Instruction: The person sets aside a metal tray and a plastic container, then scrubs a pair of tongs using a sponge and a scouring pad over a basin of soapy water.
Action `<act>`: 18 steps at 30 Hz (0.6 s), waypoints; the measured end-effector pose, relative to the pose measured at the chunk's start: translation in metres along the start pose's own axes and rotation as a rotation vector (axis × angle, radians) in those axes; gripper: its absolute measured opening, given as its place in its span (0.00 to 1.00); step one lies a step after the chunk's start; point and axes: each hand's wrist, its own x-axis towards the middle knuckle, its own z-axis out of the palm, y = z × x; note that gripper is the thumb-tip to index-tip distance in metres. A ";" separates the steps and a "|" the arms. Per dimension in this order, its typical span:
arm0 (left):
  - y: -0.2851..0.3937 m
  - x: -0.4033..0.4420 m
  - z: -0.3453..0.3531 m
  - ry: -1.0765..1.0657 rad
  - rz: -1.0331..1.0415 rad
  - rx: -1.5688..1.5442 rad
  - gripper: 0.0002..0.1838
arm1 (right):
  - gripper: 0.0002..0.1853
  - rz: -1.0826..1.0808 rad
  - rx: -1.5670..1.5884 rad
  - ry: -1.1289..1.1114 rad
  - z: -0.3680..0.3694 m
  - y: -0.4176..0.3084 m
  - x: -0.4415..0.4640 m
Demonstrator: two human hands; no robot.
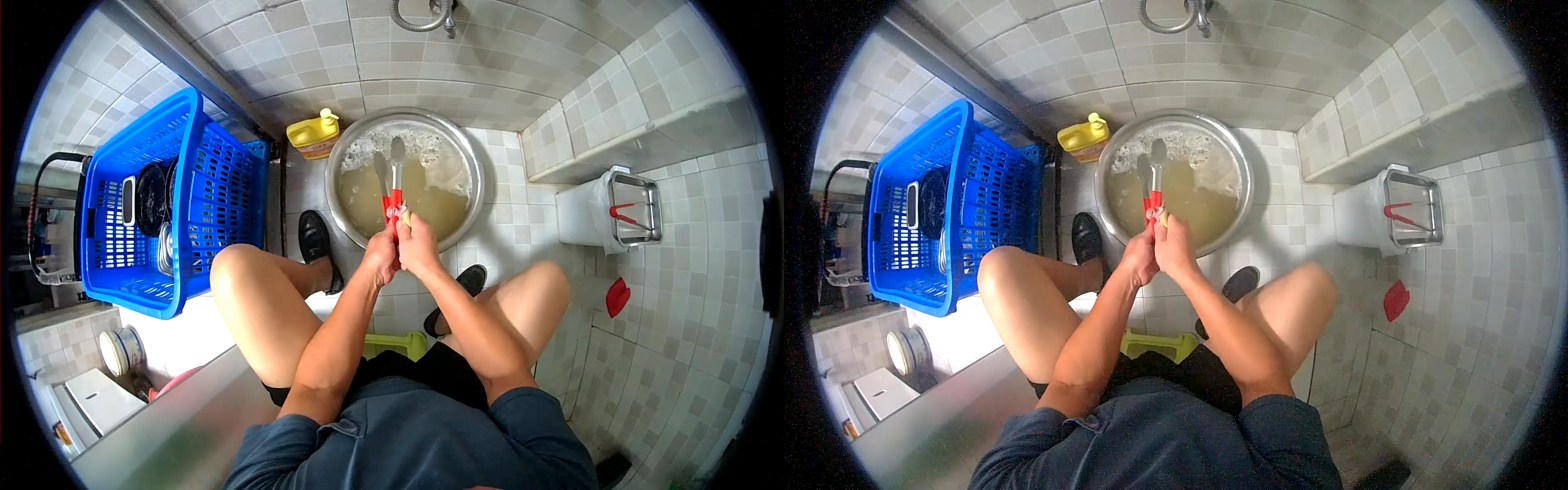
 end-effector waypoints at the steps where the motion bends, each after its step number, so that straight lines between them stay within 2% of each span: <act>1: -0.001 0.000 0.005 0.137 0.053 -0.039 0.23 | 0.11 -0.194 -0.117 0.107 0.009 0.016 0.003; 3: -0.005 0.002 -0.001 0.168 0.079 -0.087 0.23 | 0.12 -0.316 -0.249 0.223 0.011 0.004 -0.013; 4: -0.013 0.009 -0.013 0.124 0.231 0.020 0.23 | 0.14 -0.399 -0.253 0.196 0.009 -0.003 -0.023; 5: -0.019 0.014 -0.023 0.077 0.382 0.129 0.23 | 0.17 -0.363 -0.293 0.152 0.013 0.002 -0.025; 6: -0.019 0.012 -0.025 0.192 0.568 0.495 0.20 | 0.18 -0.359 -0.265 0.123 0.020 0.011 -0.021; 7: -0.019 0.010 -0.028 0.184 0.564 0.498 0.20 | 0.19 -0.355 -0.236 0.097 0.025 0.021 -0.017; 9: -0.013 0.001 -0.022 0.287 0.766 1.409 0.19 | 0.19 -0.321 -0.165 0.114 0.023 0.022 -0.010; 11: -0.022 -0.006 -0.008 0.307 0.704 1.405 0.19 | 0.19 -0.286 -0.087 0.135 0.015 0.022 0.003; 13: -0.032 -0.015 -0.002 0.222 0.569 1.602 0.18 | 0.18 -0.266 -0.027 0.248 -0.002 0.018 0.022; 14: -0.033 -0.025 0.009 0.192 0.488 1.628 0.17 | 0.17 -0.213 -0.082 0.288 -0.010 0.017 0.034; 15: -0.036 -0.038 0.025 0.249 0.436 1.590 0.19 | 0.16 -0.160 -0.137 0.323 -0.018 0.019 0.047; 16: -0.042 -0.039 0.026 0.196 0.419 1.610 0.19 | 0.14 -0.097 -0.097 0.298 -0.025 0.022 0.058; 17: -0.046 -0.038 0.023 0.145 0.401 1.630 0.19 | 0.14 -0.013 0.112 0.261 -0.032 0.017 0.063; 18: -0.049 -0.035 0.017 0.146 0.394 1.638 0.19 | 0.15 -0.019 0.268 0.246 -0.034 0.036 0.086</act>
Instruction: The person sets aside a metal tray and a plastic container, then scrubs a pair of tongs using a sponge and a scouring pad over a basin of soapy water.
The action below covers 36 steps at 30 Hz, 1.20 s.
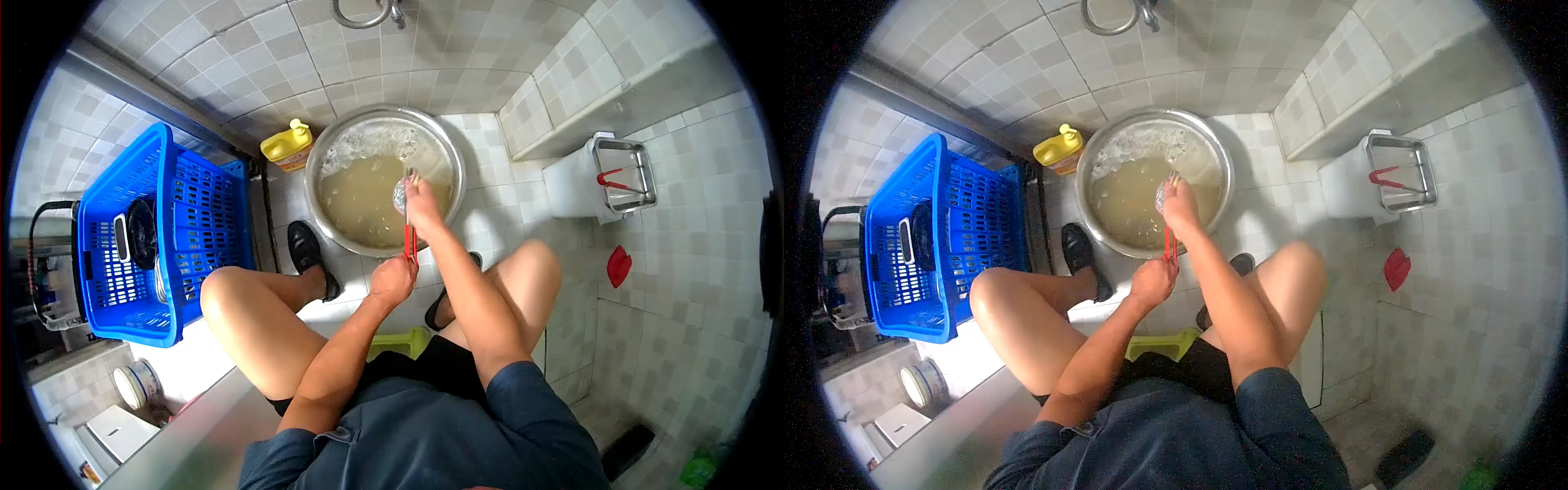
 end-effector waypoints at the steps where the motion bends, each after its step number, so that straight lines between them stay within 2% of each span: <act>1: -0.006 0.001 0.004 0.025 0.088 0.024 0.19 | 0.15 0.017 0.155 -0.014 -0.001 0.022 0.018; 2: -0.011 0.001 0.005 0.051 0.176 0.047 0.19 | 0.15 0.069 0.264 -0.017 -0.005 0.011 0.016; 3: -0.013 0.001 -0.001 0.048 0.170 0.052 0.19 | 0.15 0.074 0.268 -0.020 -0.009 -0.002 0.008; 5: -0.010 0.006 -0.020 -0.302 0.006 -0.565 0.19 | 0.16 0.205 0.428 -0.140 -0.015 -0.015 -0.003; 6: -0.008 0.007 -0.026 -0.301 0.003 -0.562 0.19 | 0.18 0.203 0.369 -0.194 -0.014 -0.016 -0.003; 8: -0.006 0.010 -0.035 -0.297 -0.038 -1.122 0.22 | 0.19 0.268 0.395 -0.268 -0.011 -0.029 -0.020; 9: -0.010 0.016 -0.040 -0.327 0.000 -1.141 0.25 | 0.21 0.332 0.416 -0.339 -0.008 -0.031 -0.029; 11: -0.015 0.022 -0.046 -0.361 -0.048 -1.301 0.18 | 0.24 0.378 0.562 -0.390 0.004 -0.027 -0.040; 14: -0.016 0.024 -0.050 -0.393 -0.089 -1.439 0.19 | 0.24 0.451 0.590 -0.402 0.001 -0.022 -0.048; 19: -0.017 0.029 -0.049 -0.495 -0.100 -1.425 0.22 | 0.22 0.318 0.364 -0.426 -0.004 -0.018 -0.038; 21: -0.019 0.029 -0.063 -0.536 -0.229 -1.575 0.28 | 0.21 0.265 0.391 -0.357 -0.001 -0.025 -0.042; 22: -0.023 0.031 -0.066 -0.467 -0.219 -1.640 0.31 | 0.21 0.229 0.426 -0.285 0.000 -0.029 -0.043; 24: -0.033 0.039 -0.063 -0.258 -0.249 -1.623 0.27 | 0.22 0.189 0.463 -0.221 0.001 -0.034 -0.043; 25: -0.036 0.044 -0.061 -0.133 -0.250 -1.558 0.25 | 0.21 0.193 0.375 -0.286 -0.002 -0.035 -0.045; 26: -0.040 0.052 -0.061 -0.130 -0.249 -1.558 0.25 | 0.20 0.197 0.286 -0.348 -0.005 -0.038 -0.049; 28: -0.047 0.067 -0.059 0.118 -0.220 -1.409 0.26 | 0.19 0.196 0.002 -0.501 -0.010 -0.041 -0.051; 29: -0.034 0.064 -0.072 0.137 -0.195 -1.530 0.28 | 0.18 0.157 -0.090 -0.550 -0.007 -0.037 -0.054; 31: -0.030 0.070 -0.080 0.149 -0.193 -1.654 0.25 | 0.19 -0.320 -0.181 -0.512 0.008 -0.008 -0.058; 32: -0.031 0.073 -0.083 0.158 -0.228 -1.653 0.22 | 0.20 -0.128 -0.250 -0.581 0.005 -0.025 -0.069; 33: -0.031 0.076 -0.082 0.224 -0.219 -1.689 0.18 | 0.21 -0.260 -0.327 -0.495 0.008 -0.024 -0.074; 36: -0.037 0.082 -0.093 0.369 -0.275 -1.779 0.10 | 0.22 -0.211 -0.396 -0.536 0.005 -0.024 -0.083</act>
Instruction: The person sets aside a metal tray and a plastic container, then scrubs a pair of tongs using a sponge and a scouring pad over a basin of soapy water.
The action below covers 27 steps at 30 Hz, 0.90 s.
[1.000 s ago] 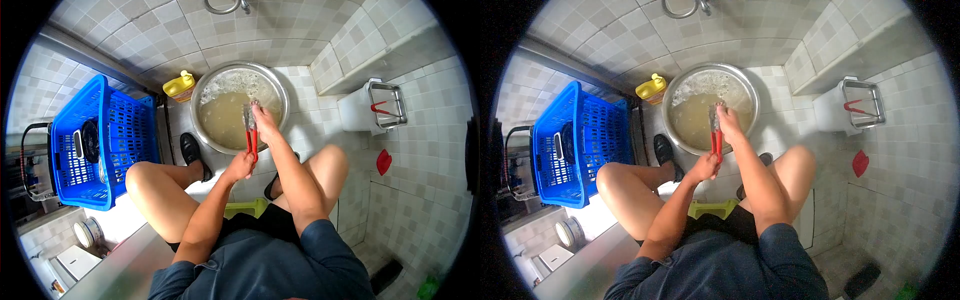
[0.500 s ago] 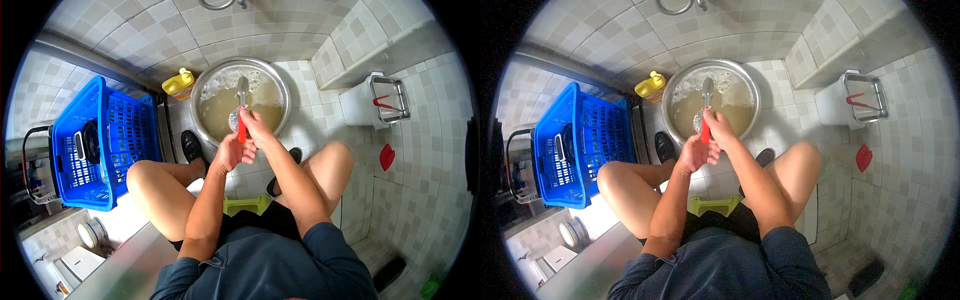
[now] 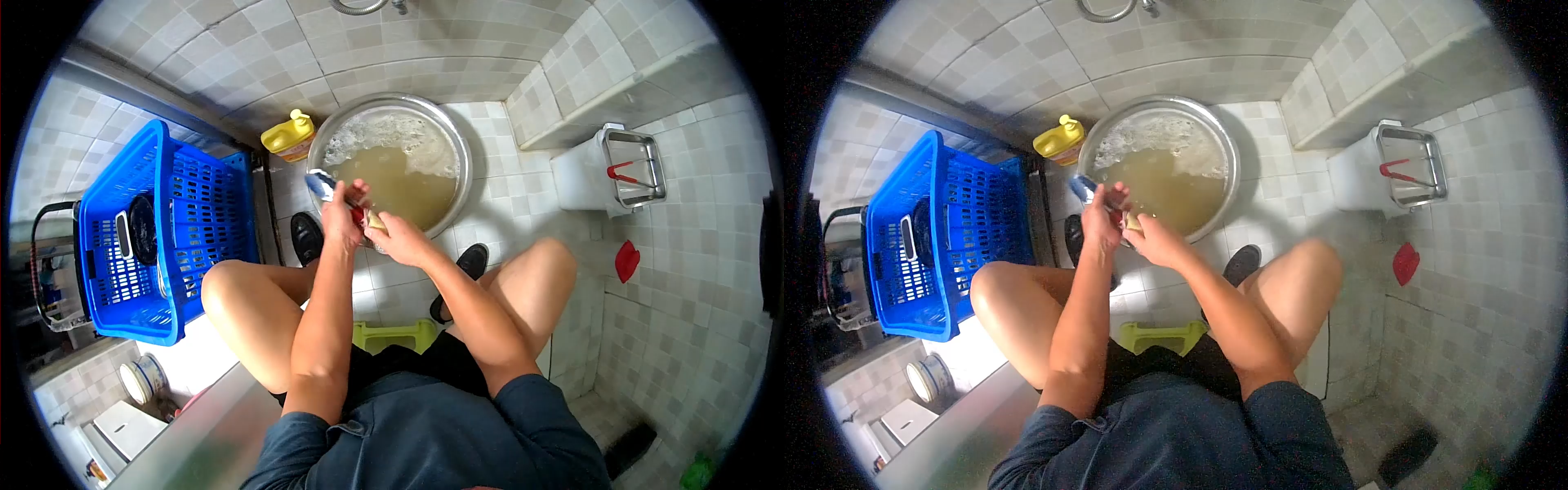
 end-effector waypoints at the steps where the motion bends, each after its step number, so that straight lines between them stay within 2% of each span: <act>1: 0.005 0.007 -0.005 -0.002 -0.008 -0.001 0.10 | 0.22 0.017 -0.068 -0.009 0.003 0.003 -0.001; 3: 0.010 0.018 -0.009 0.044 0.093 -0.231 0.11 | 0.23 0.041 -0.141 -0.017 0.008 0.010 -0.004; 4: 0.011 0.022 -0.010 0.117 0.137 -0.261 0.13 | 0.22 0.010 -0.085 0.065 0.010 0.013 -0.004; 5: 0.013 0.022 -0.011 0.100 0.184 -0.270 0.12 | 0.22 -0.023 -0.026 0.146 0.011 0.013 -0.004; 9: 0.007 0.020 -0.010 0.003 0.170 -0.331 0.14 | 0.22 0.000 -0.045 0.193 0.011 0.008 0.001; 11: -0.001 0.017 -0.008 -0.076 0.110 -0.384 0.17 | 0.21 0.189 0.594 0.139 0.012 -0.003 0.003; 12: -0.005 0.015 -0.008 -0.143 0.064 -0.408 0.18 | 0.21 0.188 0.595 0.137 0.008 -0.009 0.003; 13: -0.009 0.013 -0.009 -0.210 0.017 -0.431 0.19 | 0.22 0.291 0.616 0.105 0.005 -0.014 0.001; 14: -0.010 0.010 -0.008 -0.238 0.028 -0.398 0.19 | 0.24 0.395 0.637 0.074 0.003 -0.015 0.000; 15: -0.012 0.008 -0.010 -0.236 0.025 -0.398 0.19 | 0.24 0.398 0.638 0.075 0.002 -0.012 -0.001; 17: -0.015 0.007 -0.009 -0.331 -0.050 -0.321 0.19 | 0.26 0.516 0.680 -0.050 -0.001 -0.008 0.000; 19: -0.019 0.005 -0.009 -0.388 -0.057 -0.157 0.16 | 0.26 0.552 0.640 0.019 0.005 -0.004 0.003; 21: -0.022 -0.003 0.000 -0.283 -0.044 0.001 0.14 | 0.27 0.588 0.604 0.087 0.016 0.010 0.010; 22: -0.029 0.000 -0.002 -0.350 0.013 0.021 0.12 | 0.30 0.475 0.561 0.236 0.023 0.020 0.015; 23: -0.035 -0.003 0.000 -0.321 0.087 0.068 0.11 | 0.33 0.361 0.515 0.382 0.025 0.023 0.019; 24: -0.039 -0.006 0.000 -0.255 0.125 0.185 0.10 | 0.35 0.381 0.244 0.435 0.024 0.027 0.022; 25: -0.041 -0.008 0.000 -0.188 0.163 0.301 0.10 | 0.35 0.382 0.246 0.432 0.021 0.031 0.027; 27: -0.045 -0.008 -0.005 -0.200 0.221 0.327 0.09 | 0.36 0.553 -0.014 0.363 0.017 0.035 0.037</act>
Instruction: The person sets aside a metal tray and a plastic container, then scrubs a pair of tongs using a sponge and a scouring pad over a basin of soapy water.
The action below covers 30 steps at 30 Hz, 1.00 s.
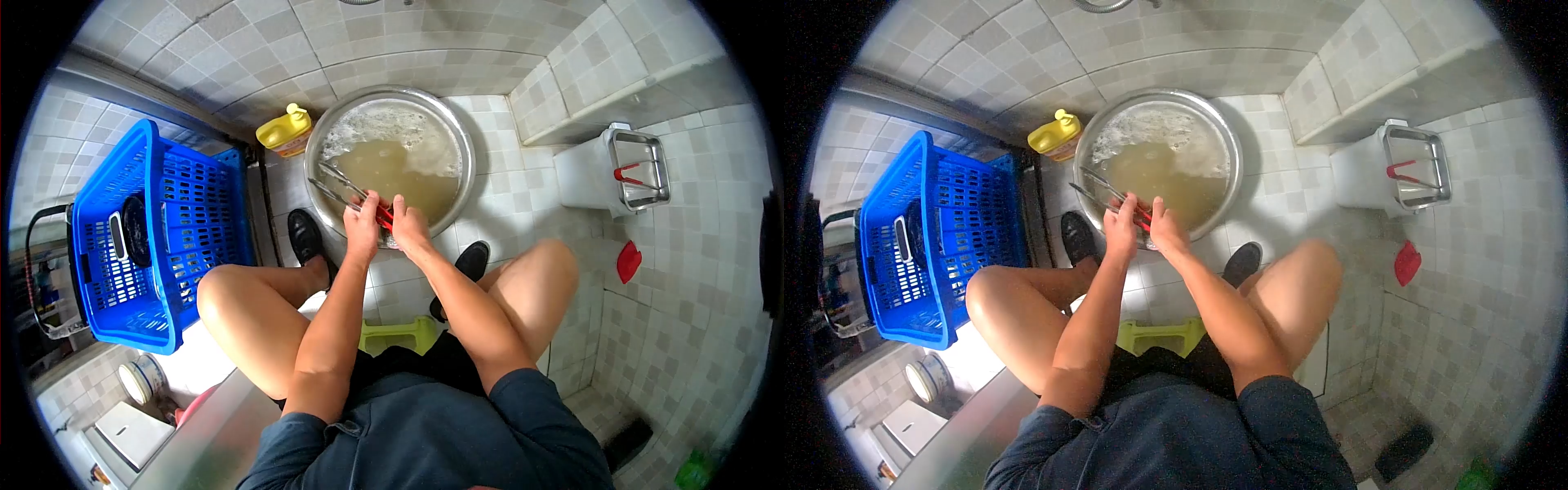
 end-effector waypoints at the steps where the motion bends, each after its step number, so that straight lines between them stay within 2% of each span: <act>1: -0.003 -0.002 -0.002 0.000 0.040 0.041 0.08 | 0.36 -0.008 -0.051 -0.009 0.000 0.001 0.003; 2: -0.005 -0.002 -0.002 0.000 0.079 0.081 0.07 | 0.36 -0.008 -0.050 -0.012 0.000 0.000 0.004; 4: -0.014 0.004 -0.003 -0.015 0.125 0.150 0.08 | 0.34 0.059 0.256 -0.032 0.001 -0.001 0.005; 6: -0.018 0.006 0.003 -0.021 0.247 0.212 0.06 | 0.32 0.041 0.263 -0.001 0.042 0.051 0.057; 8: -0.004 0.005 0.011 -0.041 0.222 0.225 0.07 | 0.30 -0.008 0.364 -0.061 0.048 0.060 0.070; 9: -0.001 0.006 0.010 -0.079 0.269 0.491 0.09 | 0.26 0.014 0.205 -0.092 0.041 0.051 0.066; 10: 0.001 0.007 0.009 -0.117 0.315 0.756 0.11 | 0.26 0.017 0.204 -0.095 0.035 0.042 0.060; 11: -0.004 0.010 0.005 -0.100 0.353 0.911 0.19 | 0.25 -0.018 0.114 -0.111 0.035 0.049 0.064; 12: -0.008 0.014 0.000 -0.145 0.292 0.991 0.19 | 0.25 -0.053 0.024 -0.128 0.033 0.049 0.065; 13: -0.014 0.018 -0.003 -0.093 0.272 0.965 0.17 | 0.24 -0.050 0.168 -0.076 0.041 0.058 0.072; 14: -0.020 0.021 -0.007 -0.042 0.253 0.939 0.16 | 0.24 -0.047 0.168 -0.079 0.039 0.056 0.073; 16: -0.032 0.030 -0.016 0.066 0.011 0.559 0.12 | 0.24 -0.071 0.030 0.073 0.034 0.053 0.077; 18: -0.043 0.040 -0.031 0.082 0.014 0.642 0.11 | 0.24 -0.036 0.110 0.074 0.037 0.071 0.094; 20: -0.046 0.046 -0.037 0.110 -0.164 0.579 0.10 | 0.20 0.023 0.096 0.141 0.040 0.080 0.114; 21: -0.050 0.050 -0.036 0.114 -0.209 0.586 0.11 | 0.14 0.053 0.158 0.145 0.035 0.078 0.115; 24: -0.070 0.066 -0.043 0.036 -0.295 0.574 0.15 | 0.11 0.102 0.330 0.146 0.031 0.078 0.120; 26: -0.086 0.082 -0.045 0.001 -0.255 0.506 0.17 | 0.09 0.071 0.288 0.189 0.044 0.094 0.133; 28: -0.075 0.087 -0.028 0.099 -0.457 0.298 0.20 | 0.08 0.049 0.351 0.176 0.057 0.109 0.141; 29: -0.091 0.098 -0.039 0.072 -0.507 0.341 0.23 | 0.08 0.151 0.482 0.159 0.046 0.084 0.124; 30: -0.102 0.105 -0.042 0.073 -0.516 0.333 0.23 | 0.08 0.157 0.473 0.160 0.049 0.088 0.124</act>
